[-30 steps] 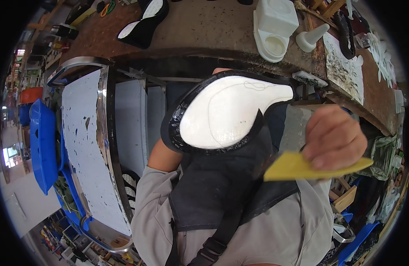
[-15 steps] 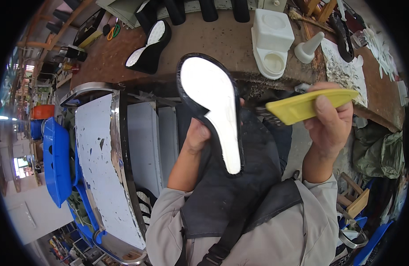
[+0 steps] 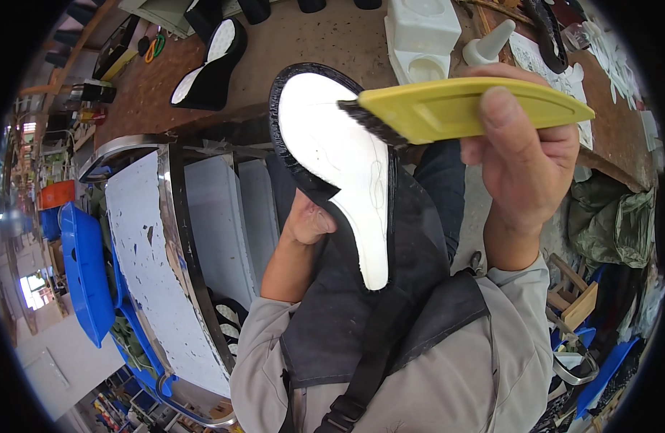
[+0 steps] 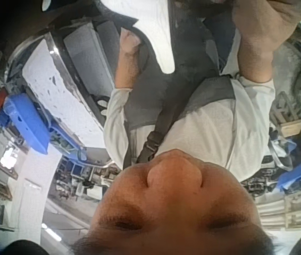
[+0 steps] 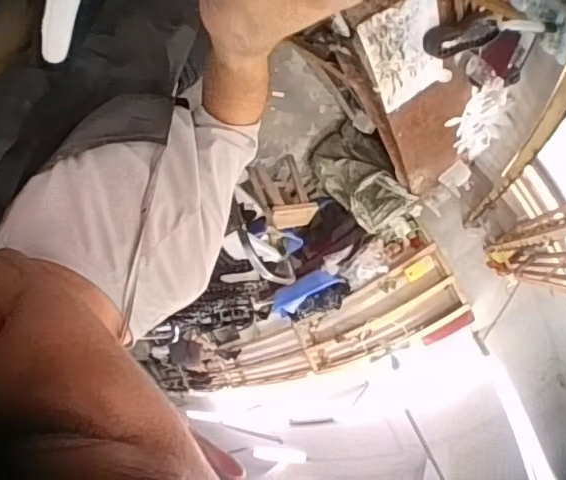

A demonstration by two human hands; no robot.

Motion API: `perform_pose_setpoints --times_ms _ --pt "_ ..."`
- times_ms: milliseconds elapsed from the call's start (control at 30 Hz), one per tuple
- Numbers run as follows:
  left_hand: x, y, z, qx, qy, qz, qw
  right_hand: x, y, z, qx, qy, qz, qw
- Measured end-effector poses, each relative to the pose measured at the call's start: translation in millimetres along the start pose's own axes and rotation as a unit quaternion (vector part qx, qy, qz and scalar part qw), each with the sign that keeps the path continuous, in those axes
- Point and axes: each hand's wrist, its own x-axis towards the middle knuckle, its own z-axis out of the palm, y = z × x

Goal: Applying glue to the bottom of shoe lasts or soles using a brush and a glue container.

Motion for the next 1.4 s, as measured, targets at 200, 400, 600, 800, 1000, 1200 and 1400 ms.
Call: perform_pose_setpoints --times_ms 200,400,600,800,1000,1200,1400 --pt "-4 11 8 0.055 -0.028 0.05 0.997 -18 4 -6 0.104 0.025 0.052 0.993" --pt "-3 4 21 0.202 0.001 0.132 0.97 -27 -2 -5 0.04 0.013 -0.01 0.999" --pt "-2 3 23 0.227 0.041 0.231 0.945 -34 4 2 -0.159 -0.216 -0.391 0.88" --pt "8 2 32 0.12 0.031 0.213 0.969 -39 12 -5 -0.167 -0.168 -0.403 0.884" --pt "11 11 38 0.187 0.062 0.153 0.968 -45 11 -13 -0.169 -0.16 -0.366 0.901" --pt "16 10 34 0.246 0.12 0.195 0.942 -55 16 -20 -0.187 -0.113 -0.386 0.896" --pt "30 31 60 0.259 0.146 0.231 0.926 -55 7 -33 -0.211 -0.132 -0.316 0.916"
